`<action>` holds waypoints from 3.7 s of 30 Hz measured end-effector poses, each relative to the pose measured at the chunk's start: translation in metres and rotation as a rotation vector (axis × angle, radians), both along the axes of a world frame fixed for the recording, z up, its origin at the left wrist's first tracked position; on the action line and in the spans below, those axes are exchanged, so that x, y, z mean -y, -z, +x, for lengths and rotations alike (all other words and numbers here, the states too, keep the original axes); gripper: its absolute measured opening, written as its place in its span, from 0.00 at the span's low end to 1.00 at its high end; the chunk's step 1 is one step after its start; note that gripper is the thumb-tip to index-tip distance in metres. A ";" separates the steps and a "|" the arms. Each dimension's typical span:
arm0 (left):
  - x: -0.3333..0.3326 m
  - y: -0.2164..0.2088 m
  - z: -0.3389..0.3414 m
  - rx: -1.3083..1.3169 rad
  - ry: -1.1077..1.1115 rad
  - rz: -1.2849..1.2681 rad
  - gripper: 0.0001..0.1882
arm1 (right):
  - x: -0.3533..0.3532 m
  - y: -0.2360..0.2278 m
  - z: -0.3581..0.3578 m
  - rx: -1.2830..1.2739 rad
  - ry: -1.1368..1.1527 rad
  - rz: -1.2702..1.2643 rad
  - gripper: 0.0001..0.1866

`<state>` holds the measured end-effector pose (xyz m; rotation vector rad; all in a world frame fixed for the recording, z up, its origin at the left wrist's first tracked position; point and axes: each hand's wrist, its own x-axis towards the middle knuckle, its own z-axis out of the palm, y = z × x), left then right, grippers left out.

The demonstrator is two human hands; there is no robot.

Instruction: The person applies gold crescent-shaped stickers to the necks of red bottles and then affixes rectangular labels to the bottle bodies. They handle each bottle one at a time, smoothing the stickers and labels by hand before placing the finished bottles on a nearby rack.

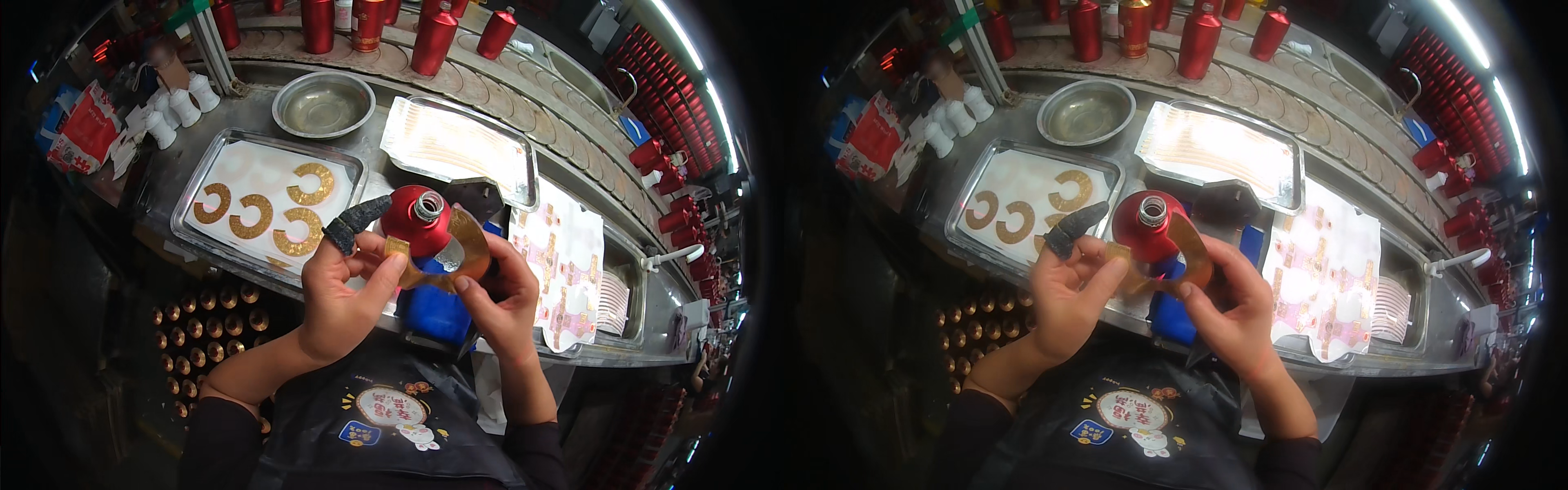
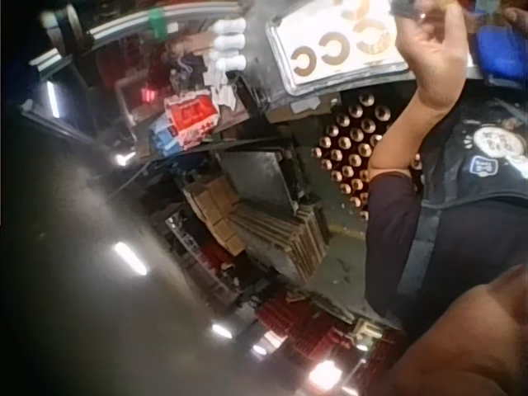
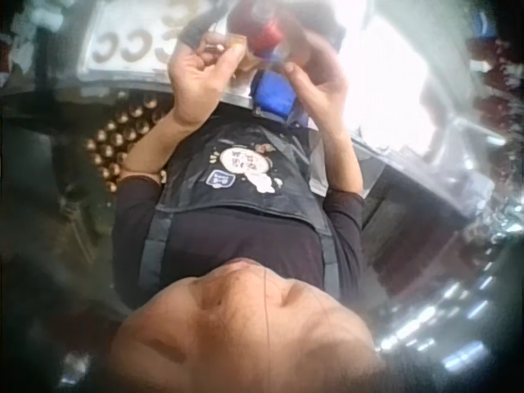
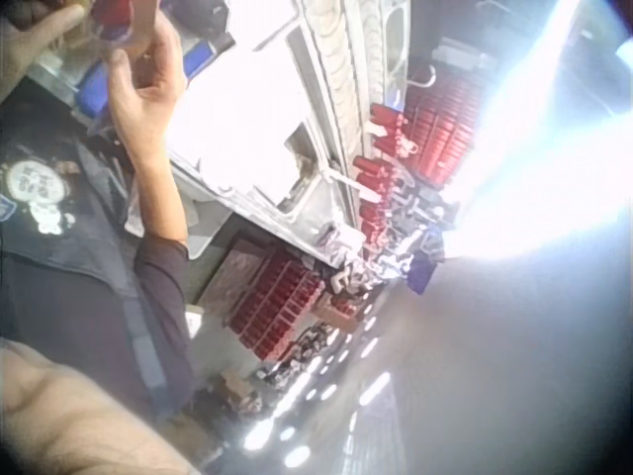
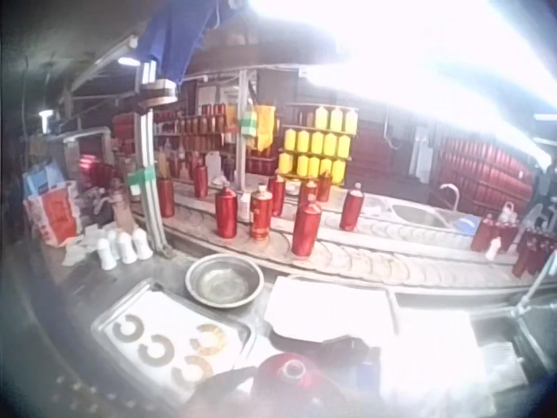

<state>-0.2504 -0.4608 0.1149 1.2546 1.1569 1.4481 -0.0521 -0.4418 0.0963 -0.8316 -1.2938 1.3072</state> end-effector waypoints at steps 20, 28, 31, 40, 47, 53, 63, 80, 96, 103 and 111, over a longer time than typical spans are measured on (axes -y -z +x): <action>-0.032 0.024 -0.012 -0.094 -0.022 0.026 0.28 | -0.059 0.024 -0.014 -0.289 -0.075 -0.205 0.38; -0.040 0.028 -0.010 0.266 0.298 -0.156 0.34 | -0.048 0.035 -0.026 -0.227 -0.053 -0.036 0.47; -0.040 0.028 -0.008 0.240 0.243 -0.104 0.32 | -0.051 0.031 -0.026 -0.179 -0.033 -0.042 0.44; -0.040 0.033 0.002 0.196 0.138 -0.060 0.30 | -0.055 0.026 -0.024 -0.141 0.005 -0.041 0.41; -0.042 0.032 -0.008 0.241 0.175 -0.068 0.30 | -0.055 0.026 -0.034 -0.178 0.049 -0.017 0.44; -0.045 0.034 -0.008 0.304 0.210 -0.052 0.31 | -0.056 0.027 -0.035 -0.123 0.031 0.004 0.45; -0.044 0.030 -0.007 0.314 0.240 -0.124 0.34 | -0.057 0.021 -0.028 -0.105 -0.004 -0.083 0.40; -0.045 0.035 0.002 0.211 0.193 -0.095 0.32 | -0.058 0.020 -0.013 -0.169 -0.038 -0.155 0.37; -0.043 0.033 0.006 0.279 0.176 -0.079 0.31 | -0.066 0.028 -0.018 -0.085 -0.027 -0.093 0.37; -0.044 0.034 0.005 0.217 0.040 0.017 0.27 | -0.071 0.036 -0.023 -0.095 0.007 0.007 0.43; -0.045 0.054 0.015 -0.040 -0.229 -0.019 0.26 | -0.086 0.053 -0.017 0.111 0.006 0.134 0.37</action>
